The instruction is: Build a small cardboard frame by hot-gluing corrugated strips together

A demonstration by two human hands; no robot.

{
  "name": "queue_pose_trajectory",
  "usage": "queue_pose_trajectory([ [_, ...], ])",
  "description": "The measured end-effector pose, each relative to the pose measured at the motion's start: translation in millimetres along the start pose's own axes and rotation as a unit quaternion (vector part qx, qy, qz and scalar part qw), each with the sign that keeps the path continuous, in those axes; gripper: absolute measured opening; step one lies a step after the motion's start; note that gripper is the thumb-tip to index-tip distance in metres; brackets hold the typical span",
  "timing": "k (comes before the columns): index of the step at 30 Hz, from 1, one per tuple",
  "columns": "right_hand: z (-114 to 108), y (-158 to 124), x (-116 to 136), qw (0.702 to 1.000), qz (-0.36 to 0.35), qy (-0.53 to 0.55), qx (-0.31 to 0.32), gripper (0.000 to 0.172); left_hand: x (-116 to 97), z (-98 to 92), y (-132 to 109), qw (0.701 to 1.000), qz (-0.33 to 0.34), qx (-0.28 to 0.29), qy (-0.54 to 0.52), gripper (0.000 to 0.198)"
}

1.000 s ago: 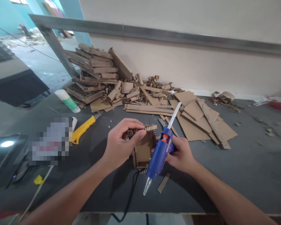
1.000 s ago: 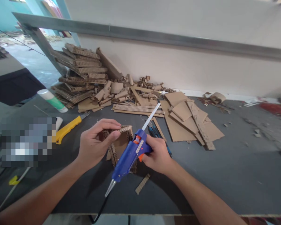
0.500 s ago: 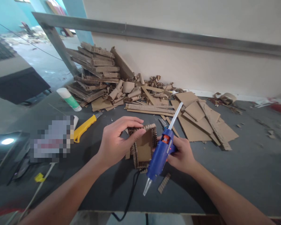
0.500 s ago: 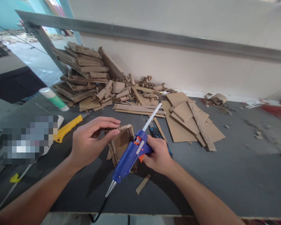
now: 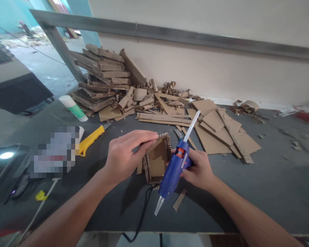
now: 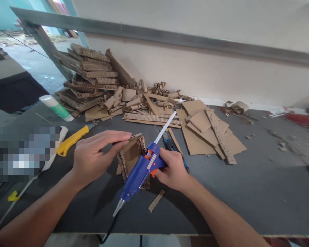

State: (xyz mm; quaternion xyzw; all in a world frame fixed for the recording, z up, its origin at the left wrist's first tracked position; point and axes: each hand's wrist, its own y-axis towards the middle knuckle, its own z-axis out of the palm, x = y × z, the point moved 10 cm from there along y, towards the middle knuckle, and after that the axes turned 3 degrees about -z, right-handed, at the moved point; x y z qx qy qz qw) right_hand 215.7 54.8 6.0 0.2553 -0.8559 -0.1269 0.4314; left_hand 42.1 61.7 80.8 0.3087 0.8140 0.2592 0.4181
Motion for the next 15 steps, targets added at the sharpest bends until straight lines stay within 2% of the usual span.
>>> queue_pose_trajectory([
  [3, 0.9, 0.2, -0.4, 1.0, 0.005, 0.009, 0.005, 0.017, 6.3, 3.1, 0.2, 0.999, -0.033, 0.009, -0.032, 0.013],
  [8, 1.0, -0.1, -0.9, 1.0, 0.004, 0.019, 0.003, 0.016, 28.1, 10.1, -3.5, 0.983, -0.141, 0.022, -0.116, 0.007],
  [12, 0.5, -0.1, 0.7, 1.0, -0.003, 0.02, 0.001, 0.014, 42.4, 20.2, -8.0, 0.961, -0.2, 0.049, -0.183, 0.009],
  [15, -0.2, -0.2, 1.4, 1.0, -0.005, 0.014, -0.003, 0.013, 51.1, 23.5, -12.2, 0.952, -0.233, 0.049, -0.192, 0.014],
])
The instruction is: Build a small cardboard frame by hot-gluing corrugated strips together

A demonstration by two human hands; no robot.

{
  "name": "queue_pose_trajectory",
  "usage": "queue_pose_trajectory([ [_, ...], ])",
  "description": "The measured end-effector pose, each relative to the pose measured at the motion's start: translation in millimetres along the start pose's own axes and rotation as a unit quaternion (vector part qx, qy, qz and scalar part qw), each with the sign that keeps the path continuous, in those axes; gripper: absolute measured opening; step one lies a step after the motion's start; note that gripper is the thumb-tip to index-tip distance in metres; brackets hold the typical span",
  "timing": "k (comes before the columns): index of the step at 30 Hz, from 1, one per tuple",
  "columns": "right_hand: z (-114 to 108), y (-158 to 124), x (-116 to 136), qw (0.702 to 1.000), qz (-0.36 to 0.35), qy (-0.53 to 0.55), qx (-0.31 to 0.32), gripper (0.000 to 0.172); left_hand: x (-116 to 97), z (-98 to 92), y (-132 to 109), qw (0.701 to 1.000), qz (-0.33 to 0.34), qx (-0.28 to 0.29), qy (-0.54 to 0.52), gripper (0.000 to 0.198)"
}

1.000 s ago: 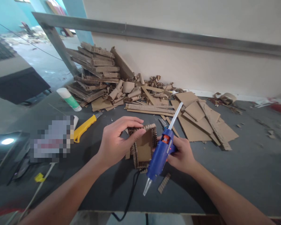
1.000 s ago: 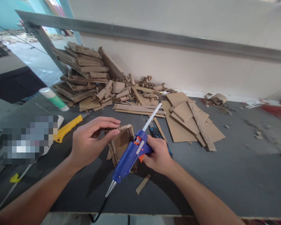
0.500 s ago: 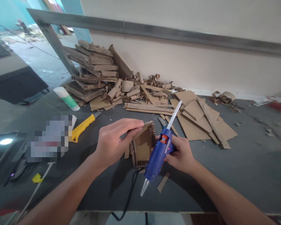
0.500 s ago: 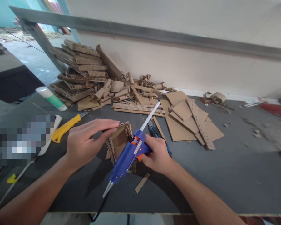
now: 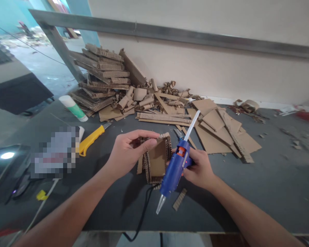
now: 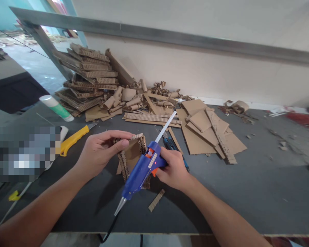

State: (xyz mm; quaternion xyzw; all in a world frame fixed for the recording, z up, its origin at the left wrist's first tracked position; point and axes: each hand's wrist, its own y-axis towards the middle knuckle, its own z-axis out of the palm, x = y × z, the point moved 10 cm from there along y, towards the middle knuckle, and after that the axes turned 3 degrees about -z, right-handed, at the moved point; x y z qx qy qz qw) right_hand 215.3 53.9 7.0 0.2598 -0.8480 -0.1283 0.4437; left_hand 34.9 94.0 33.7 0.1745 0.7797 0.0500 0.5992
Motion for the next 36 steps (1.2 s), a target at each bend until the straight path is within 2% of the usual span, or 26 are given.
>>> queue_pose_trajectory([
  [3, 0.4, 0.6, 1.0, 1.0, -0.005, -0.008, 0.001, 0.014, 1.4, -2.0, -2.3, 1.0, 0.0, -0.024, 0.013, 0.015],
  [9, -5.3, 2.8, 14.5, 0.997, -0.066, -0.022, -0.029, 0.007, -18.6, 1.9, -8.6, 0.992, 0.081, -0.036, 0.088, 0.011],
  [12, -6.0, 3.4, 19.0, 0.996, -0.084, -0.027, -0.033, 0.009, -23.7, 0.3, -9.8, 0.986, 0.104, -0.043, 0.124, 0.016],
  [17, -7.0, 3.9, 20.3, 0.994, -0.091, -0.048, -0.04, 0.01, -33.2, 5.9, -12.2, 0.977, 0.161, -0.019, 0.136, 0.019],
  [21, -6.0, 3.9, 21.8, 0.994, -0.097, -0.039, -0.033, 0.004, -33.0, 4.6, -12.5, 0.978, 0.157, -0.038, 0.134, 0.018],
  [27, -5.8, 3.8, 19.9, 0.995, -0.089, -0.033, -0.033, 0.011, -27.7, 3.1, -12.4, 0.984, 0.129, -0.05, 0.114, 0.015],
  [33, -5.0, 3.6, 19.3, 0.995, -0.09, -0.016, -0.03, 0.016, -31.6, 2.8, -14.8, 0.979, 0.154, -0.063, 0.119, 0.017],
  [36, -4.5, 3.4, 17.9, 0.996, -0.083, -0.009, -0.027, 0.014, -40.6, 4.2, -18.2, 0.968, 0.197, -0.066, 0.139, 0.019],
])
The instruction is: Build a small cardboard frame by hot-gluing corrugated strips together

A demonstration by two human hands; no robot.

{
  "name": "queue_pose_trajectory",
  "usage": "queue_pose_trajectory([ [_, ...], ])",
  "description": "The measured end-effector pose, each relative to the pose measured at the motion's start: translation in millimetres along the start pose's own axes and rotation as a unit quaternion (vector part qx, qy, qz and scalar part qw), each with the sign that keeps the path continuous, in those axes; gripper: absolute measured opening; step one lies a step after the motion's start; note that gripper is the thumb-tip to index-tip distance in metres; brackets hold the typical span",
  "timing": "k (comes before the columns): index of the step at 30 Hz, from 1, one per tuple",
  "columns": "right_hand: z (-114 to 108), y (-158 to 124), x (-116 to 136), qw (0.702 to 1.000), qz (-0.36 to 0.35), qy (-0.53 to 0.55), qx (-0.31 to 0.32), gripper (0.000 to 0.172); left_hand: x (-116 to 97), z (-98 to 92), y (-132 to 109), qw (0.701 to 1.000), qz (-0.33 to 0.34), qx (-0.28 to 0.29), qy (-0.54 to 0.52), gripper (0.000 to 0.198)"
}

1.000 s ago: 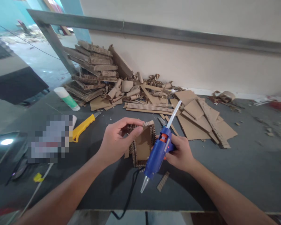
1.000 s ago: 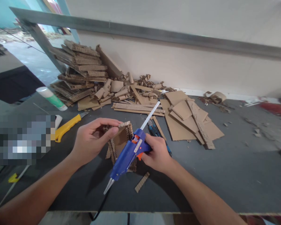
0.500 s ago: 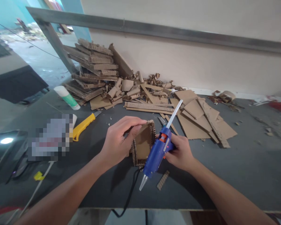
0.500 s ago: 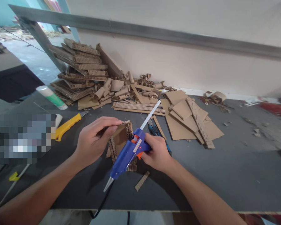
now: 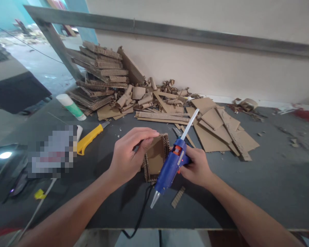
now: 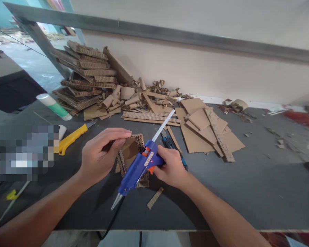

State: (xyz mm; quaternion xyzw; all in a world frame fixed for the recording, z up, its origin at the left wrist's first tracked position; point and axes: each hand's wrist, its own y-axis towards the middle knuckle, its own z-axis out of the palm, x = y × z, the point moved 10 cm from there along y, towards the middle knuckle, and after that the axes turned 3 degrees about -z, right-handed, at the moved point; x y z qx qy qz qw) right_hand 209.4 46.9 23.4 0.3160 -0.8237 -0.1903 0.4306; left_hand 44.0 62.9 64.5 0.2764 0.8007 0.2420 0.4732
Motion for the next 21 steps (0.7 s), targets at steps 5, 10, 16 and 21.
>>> queue_pose_trajectory([
  [5, 1.3, -1.8, -3.5, 1.0, 0.008, -0.009, 0.001, 0.021, -10.5, 1.0, 0.1, 0.998, 0.037, 0.001, 0.044, 0.021],
  [10, 3.8, -3.9, -6.9, 1.0, 0.017, -0.019, 0.01, 0.022, -4.3, 4.4, -0.2, 0.999, -0.002, 0.007, 0.05, 0.017],
  [16, 5.1, -2.8, -3.5, 1.0, 0.014, -0.013, 0.022, 0.023, 4.0, 4.3, -1.9, 0.999, -0.046, 0.019, 0.016, 0.015],
  [21, 4.7, -1.0, -3.1, 0.999, 0.015, -0.017, 0.023, 0.023, 22.9, 5.8, -4.8, 0.989, -0.139, 0.027, -0.041, 0.014],
])
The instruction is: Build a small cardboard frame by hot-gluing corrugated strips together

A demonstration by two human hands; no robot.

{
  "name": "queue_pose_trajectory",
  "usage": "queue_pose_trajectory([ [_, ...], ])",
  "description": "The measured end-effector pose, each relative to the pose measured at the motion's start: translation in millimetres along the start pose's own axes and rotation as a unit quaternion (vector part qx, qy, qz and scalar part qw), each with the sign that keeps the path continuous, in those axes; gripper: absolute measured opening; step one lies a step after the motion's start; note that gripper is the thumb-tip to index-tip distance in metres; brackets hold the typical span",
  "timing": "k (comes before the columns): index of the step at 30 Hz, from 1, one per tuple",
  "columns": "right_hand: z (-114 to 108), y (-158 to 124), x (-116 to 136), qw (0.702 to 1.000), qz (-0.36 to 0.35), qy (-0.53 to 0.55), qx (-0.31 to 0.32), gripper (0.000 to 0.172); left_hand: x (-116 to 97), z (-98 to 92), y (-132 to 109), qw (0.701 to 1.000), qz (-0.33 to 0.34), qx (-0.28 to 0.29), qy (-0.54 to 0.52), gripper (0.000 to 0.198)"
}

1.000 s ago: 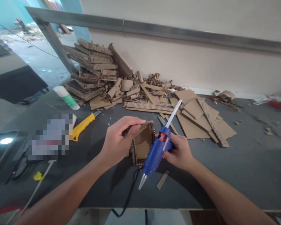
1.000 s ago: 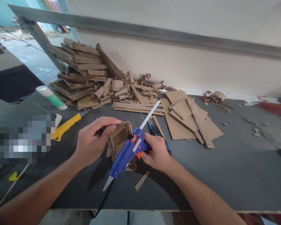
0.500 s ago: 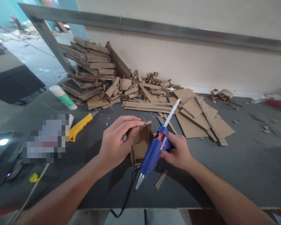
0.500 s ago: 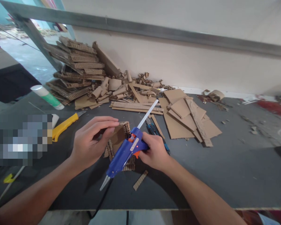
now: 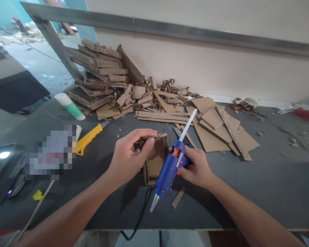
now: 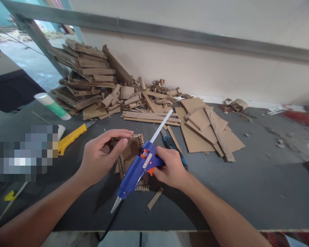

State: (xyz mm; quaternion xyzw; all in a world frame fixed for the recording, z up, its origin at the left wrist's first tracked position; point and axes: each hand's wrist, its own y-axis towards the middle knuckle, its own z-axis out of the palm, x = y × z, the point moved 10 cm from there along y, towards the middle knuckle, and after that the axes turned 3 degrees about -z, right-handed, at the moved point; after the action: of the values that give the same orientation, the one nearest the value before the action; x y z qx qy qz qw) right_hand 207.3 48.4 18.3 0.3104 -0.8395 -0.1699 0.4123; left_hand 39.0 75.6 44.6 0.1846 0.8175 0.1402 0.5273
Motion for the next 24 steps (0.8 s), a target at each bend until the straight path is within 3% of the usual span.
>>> queue_pose_trajectory([
  [4, -1.1, 0.6, -0.8, 1.0, 0.004, 0.003, -0.006, 0.023, 23.9, 1.9, 1.3, 0.99, -0.104, 0.001, -0.099, 0.027],
  [10, -3.3, 0.3, -0.7, 1.0, 0.004, 0.002, -0.012, 0.031, 49.8, 18.3, -5.7, 0.942, -0.249, 0.036, -0.222, 0.039],
  [24, -3.8, 1.2, 3.1, 1.0, -0.011, 0.004, -0.005, 0.023, 49.9, 14.0, -7.9, 0.954, -0.225, 0.025, -0.199, 0.033],
])
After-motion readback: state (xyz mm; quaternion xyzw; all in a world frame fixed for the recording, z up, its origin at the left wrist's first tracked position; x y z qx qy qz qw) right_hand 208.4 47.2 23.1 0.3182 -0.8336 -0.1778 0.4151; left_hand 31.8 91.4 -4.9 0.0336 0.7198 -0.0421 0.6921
